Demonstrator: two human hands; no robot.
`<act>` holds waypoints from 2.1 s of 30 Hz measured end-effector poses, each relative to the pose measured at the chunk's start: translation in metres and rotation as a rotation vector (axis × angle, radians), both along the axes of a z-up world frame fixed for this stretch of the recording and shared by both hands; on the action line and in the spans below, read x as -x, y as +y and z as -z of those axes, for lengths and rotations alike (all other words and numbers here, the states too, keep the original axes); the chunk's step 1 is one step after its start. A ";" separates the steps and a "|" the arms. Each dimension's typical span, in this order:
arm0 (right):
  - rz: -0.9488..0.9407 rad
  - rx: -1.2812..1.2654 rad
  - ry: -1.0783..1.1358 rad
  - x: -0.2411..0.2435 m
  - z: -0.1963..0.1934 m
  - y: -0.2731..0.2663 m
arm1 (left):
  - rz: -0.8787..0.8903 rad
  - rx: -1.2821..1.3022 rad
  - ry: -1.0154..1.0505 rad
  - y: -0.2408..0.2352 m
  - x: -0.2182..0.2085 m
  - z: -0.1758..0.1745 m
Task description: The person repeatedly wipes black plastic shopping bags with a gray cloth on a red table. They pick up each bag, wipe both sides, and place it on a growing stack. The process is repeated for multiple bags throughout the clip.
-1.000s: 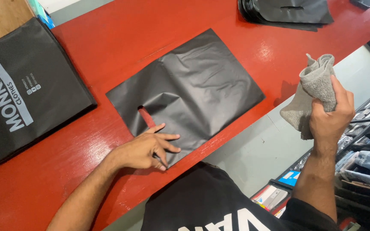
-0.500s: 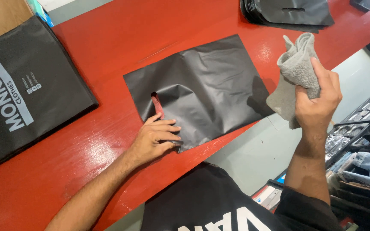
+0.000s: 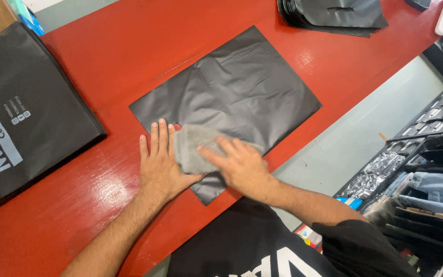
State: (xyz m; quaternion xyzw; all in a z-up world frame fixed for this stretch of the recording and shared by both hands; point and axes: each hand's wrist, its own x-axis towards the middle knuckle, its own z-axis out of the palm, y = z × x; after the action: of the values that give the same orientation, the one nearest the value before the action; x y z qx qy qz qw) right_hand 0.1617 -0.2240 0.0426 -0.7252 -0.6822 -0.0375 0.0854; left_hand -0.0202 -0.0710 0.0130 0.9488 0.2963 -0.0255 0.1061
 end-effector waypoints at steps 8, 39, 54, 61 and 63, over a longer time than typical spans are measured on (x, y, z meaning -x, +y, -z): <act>0.827 -0.039 -0.136 -0.258 0.020 -0.030 | -0.046 0.064 -0.149 0.007 0.002 0.005; 0.826 -0.293 -0.054 -0.640 0.037 -0.028 | -0.330 -0.398 -0.268 0.035 -0.043 0.018; -0.142 -0.256 0.263 -0.353 0.009 0.070 | -0.232 0.002 -0.216 0.049 -0.316 -0.009; -0.163 -0.213 0.300 -0.313 0.049 0.105 | -0.295 0.419 -0.772 0.042 -0.331 -0.012; -0.220 -0.250 0.380 -0.313 0.055 0.107 | -0.359 0.595 -0.918 0.049 -0.336 0.012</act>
State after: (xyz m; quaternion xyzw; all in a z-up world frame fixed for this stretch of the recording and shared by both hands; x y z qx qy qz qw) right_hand 0.4744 -0.1172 -0.0120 -0.6242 -0.7189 0.0248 0.3047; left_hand 0.3158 -0.0215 0.0011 0.7268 0.3565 0.3249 0.4890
